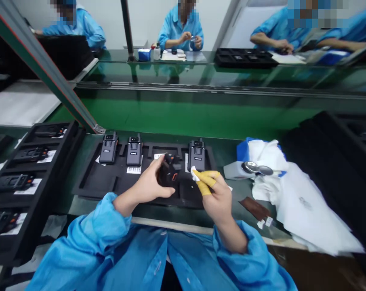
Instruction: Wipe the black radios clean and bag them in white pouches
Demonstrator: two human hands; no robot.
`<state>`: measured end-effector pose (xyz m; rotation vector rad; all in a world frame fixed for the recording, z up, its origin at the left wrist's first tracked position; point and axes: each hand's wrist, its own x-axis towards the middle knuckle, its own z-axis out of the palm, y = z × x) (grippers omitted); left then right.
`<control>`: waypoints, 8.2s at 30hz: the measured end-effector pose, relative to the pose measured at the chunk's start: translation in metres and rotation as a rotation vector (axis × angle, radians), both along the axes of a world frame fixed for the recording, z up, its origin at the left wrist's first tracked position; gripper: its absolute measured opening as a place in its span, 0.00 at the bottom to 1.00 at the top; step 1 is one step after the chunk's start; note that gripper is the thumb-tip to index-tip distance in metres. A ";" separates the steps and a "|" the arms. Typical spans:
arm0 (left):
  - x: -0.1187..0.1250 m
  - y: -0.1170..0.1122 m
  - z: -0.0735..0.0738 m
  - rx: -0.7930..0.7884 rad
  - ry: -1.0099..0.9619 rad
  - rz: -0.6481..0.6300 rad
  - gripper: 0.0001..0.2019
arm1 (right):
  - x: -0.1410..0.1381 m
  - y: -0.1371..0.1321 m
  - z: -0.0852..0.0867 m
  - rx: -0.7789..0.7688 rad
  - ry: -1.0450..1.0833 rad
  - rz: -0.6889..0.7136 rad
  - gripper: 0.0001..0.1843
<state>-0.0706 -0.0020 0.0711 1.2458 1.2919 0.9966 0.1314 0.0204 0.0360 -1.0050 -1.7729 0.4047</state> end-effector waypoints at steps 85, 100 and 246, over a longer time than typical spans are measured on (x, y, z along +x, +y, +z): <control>0.007 -0.028 -0.004 0.339 0.285 -0.058 0.19 | 0.144 0.050 0.007 0.004 -0.701 -0.608 0.10; 0.007 -0.026 -0.007 0.346 0.271 -0.096 0.21 | 0.103 0.028 0.031 0.155 -0.644 -0.509 0.08; 0.072 0.005 0.002 0.400 0.324 -0.291 0.23 | 0.031 -0.023 0.050 0.393 -0.560 -0.148 0.19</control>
